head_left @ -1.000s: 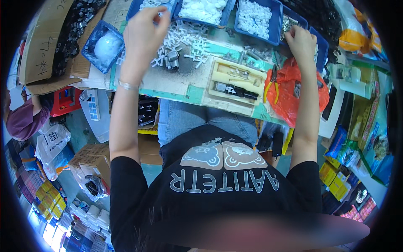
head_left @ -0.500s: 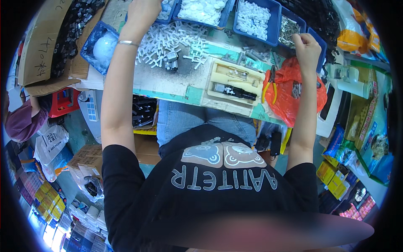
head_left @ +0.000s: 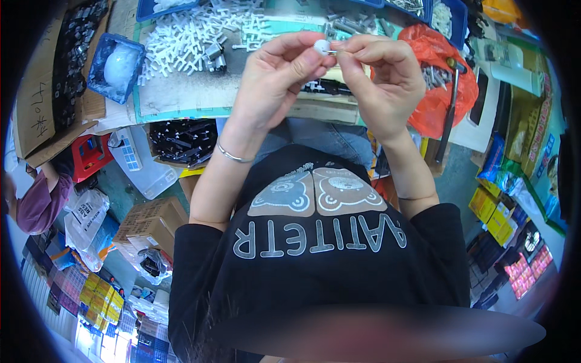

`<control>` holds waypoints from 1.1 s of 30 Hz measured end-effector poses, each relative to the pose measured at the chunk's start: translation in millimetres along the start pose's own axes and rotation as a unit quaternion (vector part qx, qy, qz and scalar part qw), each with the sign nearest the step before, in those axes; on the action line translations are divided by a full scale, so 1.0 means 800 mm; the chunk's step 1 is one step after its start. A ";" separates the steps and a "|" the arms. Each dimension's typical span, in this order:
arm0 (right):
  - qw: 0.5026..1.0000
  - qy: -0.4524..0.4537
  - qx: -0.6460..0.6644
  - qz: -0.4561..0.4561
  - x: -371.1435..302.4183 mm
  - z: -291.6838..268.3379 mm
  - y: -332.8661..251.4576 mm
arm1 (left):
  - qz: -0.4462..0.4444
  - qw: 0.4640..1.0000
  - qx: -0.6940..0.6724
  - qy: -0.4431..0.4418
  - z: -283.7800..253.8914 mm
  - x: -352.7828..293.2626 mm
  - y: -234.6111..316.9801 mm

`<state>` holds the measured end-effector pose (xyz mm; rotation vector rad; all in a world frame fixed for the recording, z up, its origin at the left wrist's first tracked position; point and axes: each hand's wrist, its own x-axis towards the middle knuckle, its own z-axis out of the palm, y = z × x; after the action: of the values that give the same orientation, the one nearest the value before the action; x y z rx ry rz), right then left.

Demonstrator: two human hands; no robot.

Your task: The person assembles small electronic components by inserting white plastic parts, small screws, and metal pins into a black plastic housing using pliers, tweezers, and an assembly fixture.

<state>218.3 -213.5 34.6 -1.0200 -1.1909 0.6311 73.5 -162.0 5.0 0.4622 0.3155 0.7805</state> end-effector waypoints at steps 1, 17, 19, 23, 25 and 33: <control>1.000 0.002 -0.001 0.003 -0.003 -0.003 -0.001 | 0.004 1.000 -0.001 0.009 0.004 -0.004 -0.005; 0.960 -0.049 -0.235 -0.145 -0.019 -0.014 -0.011 | 0.057 0.993 0.095 0.048 0.015 -0.026 -0.025; 0.949 -0.054 -0.272 -0.151 -0.021 -0.016 -0.015 | 0.065 0.988 0.132 0.050 0.016 -0.027 -0.023; 0.940 -0.122 -0.307 -0.087 -0.020 -0.030 -0.022 | 0.068 0.968 0.238 0.044 0.012 -0.031 -0.014; 0.930 -0.162 -0.319 -0.084 -0.017 -0.039 -0.020 | 0.048 0.964 0.261 0.029 0.012 -0.031 -0.007; 0.885 -0.225 -0.391 -0.117 -0.027 -0.048 -0.022 | 0.002 0.931 0.364 -0.022 0.016 -0.037 -0.008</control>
<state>246.7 -250.7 39.1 -1.4015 -2.0396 0.1701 63.2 -191.3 15.2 1.1777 0.5648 0.6379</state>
